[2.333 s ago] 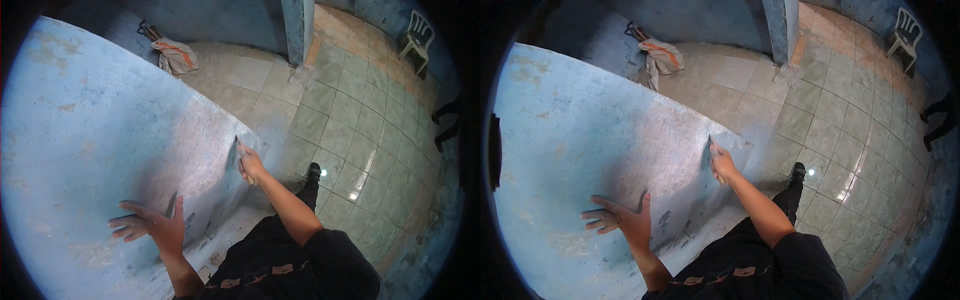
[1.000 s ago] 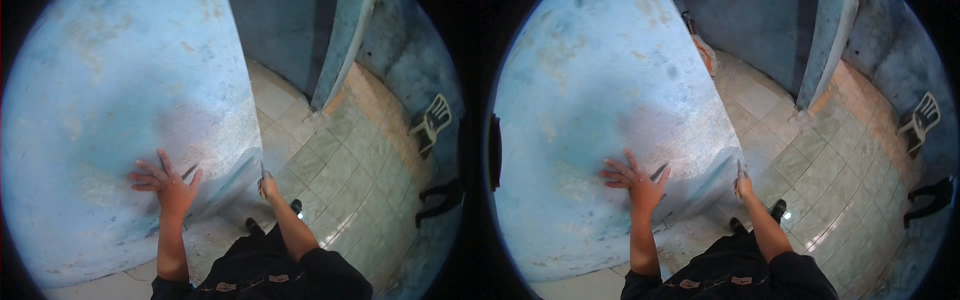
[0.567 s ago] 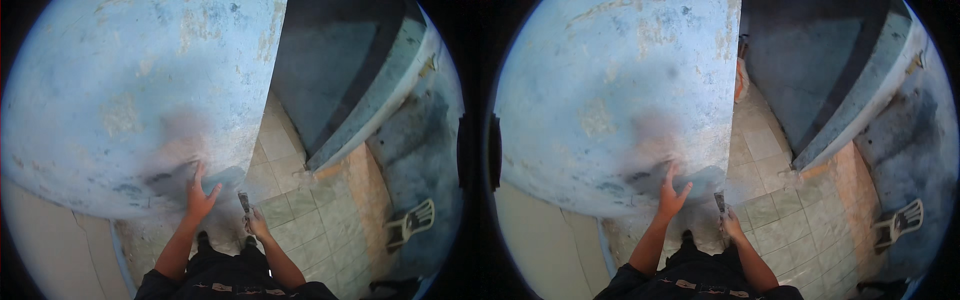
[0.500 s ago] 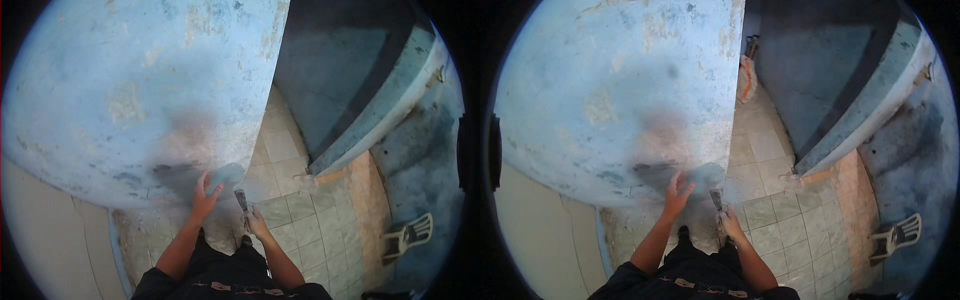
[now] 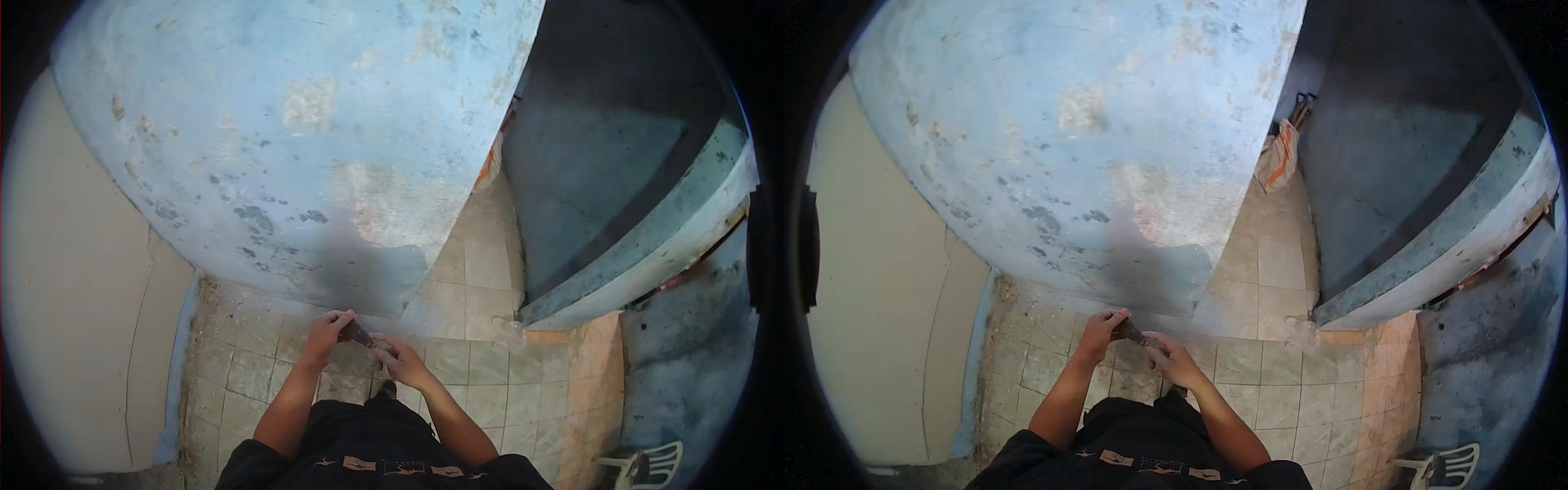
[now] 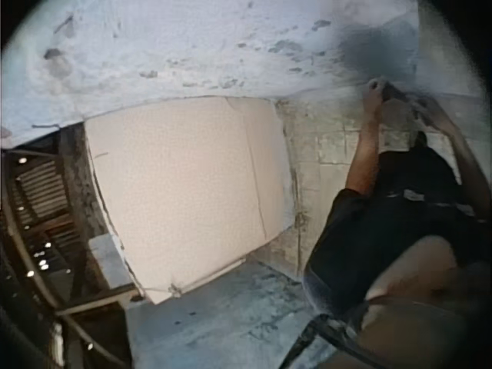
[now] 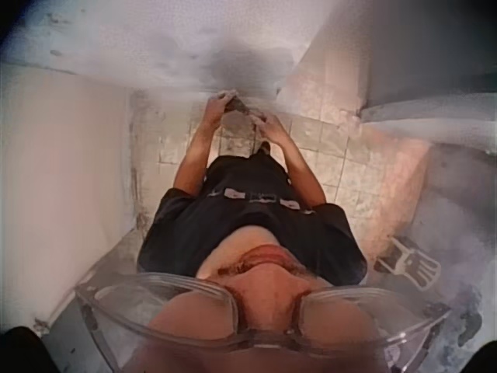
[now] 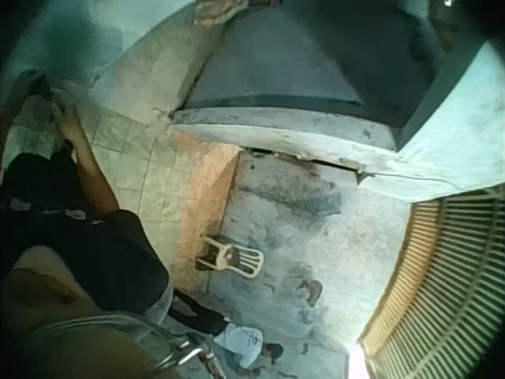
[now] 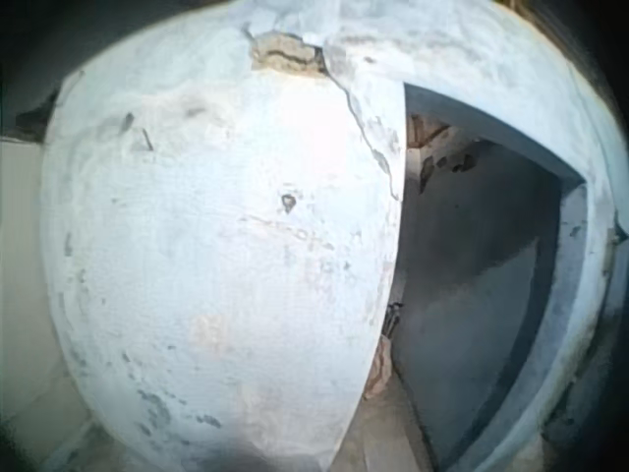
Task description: The person scrapes old paint or plaster from an interior wall using a putty knife.
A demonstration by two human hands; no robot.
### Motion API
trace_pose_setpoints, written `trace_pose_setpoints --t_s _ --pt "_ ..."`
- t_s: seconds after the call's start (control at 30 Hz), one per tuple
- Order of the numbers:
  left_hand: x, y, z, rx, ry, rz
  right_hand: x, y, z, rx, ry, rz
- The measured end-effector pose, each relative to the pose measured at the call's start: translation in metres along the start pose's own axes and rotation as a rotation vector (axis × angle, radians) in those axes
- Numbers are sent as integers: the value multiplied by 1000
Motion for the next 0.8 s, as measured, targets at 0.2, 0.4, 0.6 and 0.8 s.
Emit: trace_pose_setpoints --t_s 0.2,0.4,0.6,0.8 --pt "-31 76 76 256 -280 -51 0 -75 25 -130 66 102" --pt "-87 163 189 353 -356 62 -17 -182 81 -284 105 113" --pt "-134 198 288 335 -346 73 -3 -260 152 -387 -22 59" --pt "-145 177 344 299 -407 -45 -10 -280 218 -276 144 36"
Point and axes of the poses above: each hand's wrist, its own z-axis away from the middle knuckle, its own y-axis out of the back of the hand, x = y × z, the point moved 7 cm from there along -z, towards the middle knuckle, and after that the axes turned 13 degrees about y, right-handed, at the moved point
